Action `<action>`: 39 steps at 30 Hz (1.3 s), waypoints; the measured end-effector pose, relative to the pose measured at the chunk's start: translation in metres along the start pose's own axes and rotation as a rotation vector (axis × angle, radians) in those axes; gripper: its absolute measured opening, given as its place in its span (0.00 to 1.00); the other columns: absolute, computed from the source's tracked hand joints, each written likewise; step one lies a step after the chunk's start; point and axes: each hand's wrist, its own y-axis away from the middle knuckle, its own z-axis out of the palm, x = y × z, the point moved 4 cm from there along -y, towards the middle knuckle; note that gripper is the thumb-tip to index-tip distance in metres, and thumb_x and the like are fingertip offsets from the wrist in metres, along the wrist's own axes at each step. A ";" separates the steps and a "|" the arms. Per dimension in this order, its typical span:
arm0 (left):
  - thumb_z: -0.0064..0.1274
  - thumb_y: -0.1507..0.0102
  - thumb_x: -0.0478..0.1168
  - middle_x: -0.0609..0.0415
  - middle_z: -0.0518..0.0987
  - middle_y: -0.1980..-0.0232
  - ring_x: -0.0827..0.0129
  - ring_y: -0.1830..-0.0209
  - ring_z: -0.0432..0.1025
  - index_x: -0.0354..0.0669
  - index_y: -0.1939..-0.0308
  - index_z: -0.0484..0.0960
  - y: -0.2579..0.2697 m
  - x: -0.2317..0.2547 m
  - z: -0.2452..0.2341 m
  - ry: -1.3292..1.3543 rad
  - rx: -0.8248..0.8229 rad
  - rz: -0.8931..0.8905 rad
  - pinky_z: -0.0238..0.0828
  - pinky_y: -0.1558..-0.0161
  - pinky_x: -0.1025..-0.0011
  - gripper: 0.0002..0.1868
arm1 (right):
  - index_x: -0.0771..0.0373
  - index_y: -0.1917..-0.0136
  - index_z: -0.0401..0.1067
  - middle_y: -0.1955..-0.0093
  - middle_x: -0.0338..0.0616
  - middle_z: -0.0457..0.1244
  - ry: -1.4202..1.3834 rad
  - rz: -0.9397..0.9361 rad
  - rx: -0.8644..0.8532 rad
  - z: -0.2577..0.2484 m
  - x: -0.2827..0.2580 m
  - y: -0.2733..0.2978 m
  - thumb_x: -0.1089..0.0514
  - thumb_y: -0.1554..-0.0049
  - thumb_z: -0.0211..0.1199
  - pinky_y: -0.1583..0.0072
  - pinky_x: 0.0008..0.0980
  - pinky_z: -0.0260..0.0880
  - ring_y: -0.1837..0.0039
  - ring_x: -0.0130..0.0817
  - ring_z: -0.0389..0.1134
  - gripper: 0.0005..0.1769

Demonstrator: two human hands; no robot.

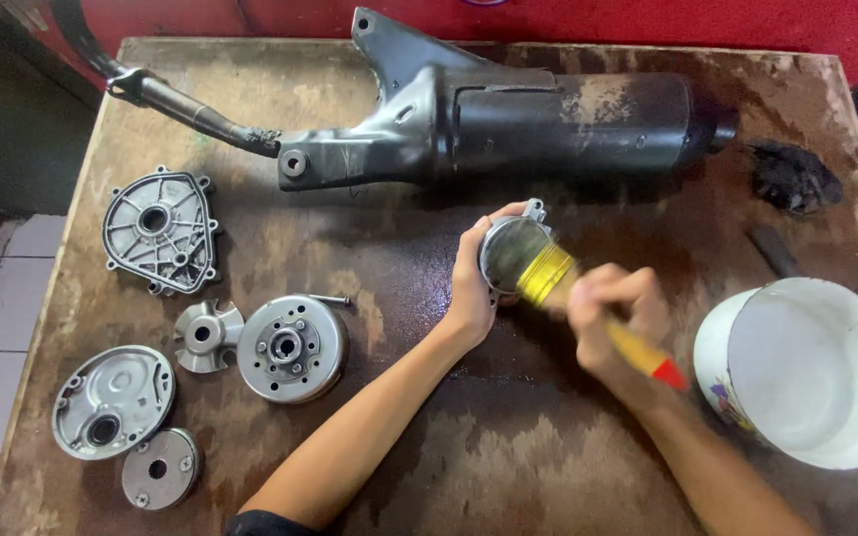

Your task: The person uses a yellow-handled brush to scrub various disassembled metal mechanical parts on a wooden table. They systematically clean the surfaces and crevices of each component, including a large casing and smaller circular parts, while a larger black mechanical assembly rests nearby.

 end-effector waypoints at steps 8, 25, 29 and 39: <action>0.28 0.27 0.58 0.44 0.80 0.47 0.63 0.54 0.72 0.39 0.32 0.74 -0.006 -0.004 -0.010 0.038 0.039 -0.021 0.65 0.55 0.66 0.33 | 0.61 0.52 0.57 0.61 0.41 0.63 -0.098 0.061 0.127 -0.020 0.054 0.047 0.66 0.36 0.57 0.61 0.24 0.60 0.64 0.22 0.59 0.09; 0.27 0.29 0.58 0.47 0.83 0.49 0.72 0.55 0.80 0.41 0.34 0.74 -0.004 0.005 -0.006 0.073 0.089 -0.054 0.78 0.55 0.79 0.33 | 0.62 0.51 0.56 0.61 0.42 0.61 -0.125 0.012 0.180 -0.013 0.054 0.046 0.61 0.34 0.55 0.47 0.32 0.68 0.58 0.29 0.62 0.08; 0.25 0.28 0.61 0.52 0.83 0.53 0.75 0.70 0.71 0.47 0.34 0.74 0.000 0.003 -0.006 0.027 0.042 -0.090 0.56 0.81 0.79 0.32 | 0.63 0.51 0.57 0.59 0.45 0.62 -0.080 0.108 0.283 -0.016 0.053 0.053 0.62 0.35 0.56 0.48 0.30 0.66 0.57 0.29 0.62 0.09; 0.28 0.28 0.57 0.44 0.83 0.48 0.64 0.51 0.79 0.36 0.34 0.73 -0.004 -0.005 -0.013 0.121 0.071 -0.036 0.79 0.48 0.72 0.33 | 0.64 0.51 0.58 0.54 0.50 0.66 -0.032 0.109 0.210 -0.012 0.060 0.059 0.66 0.35 0.57 0.47 0.31 0.67 0.54 0.30 0.65 0.08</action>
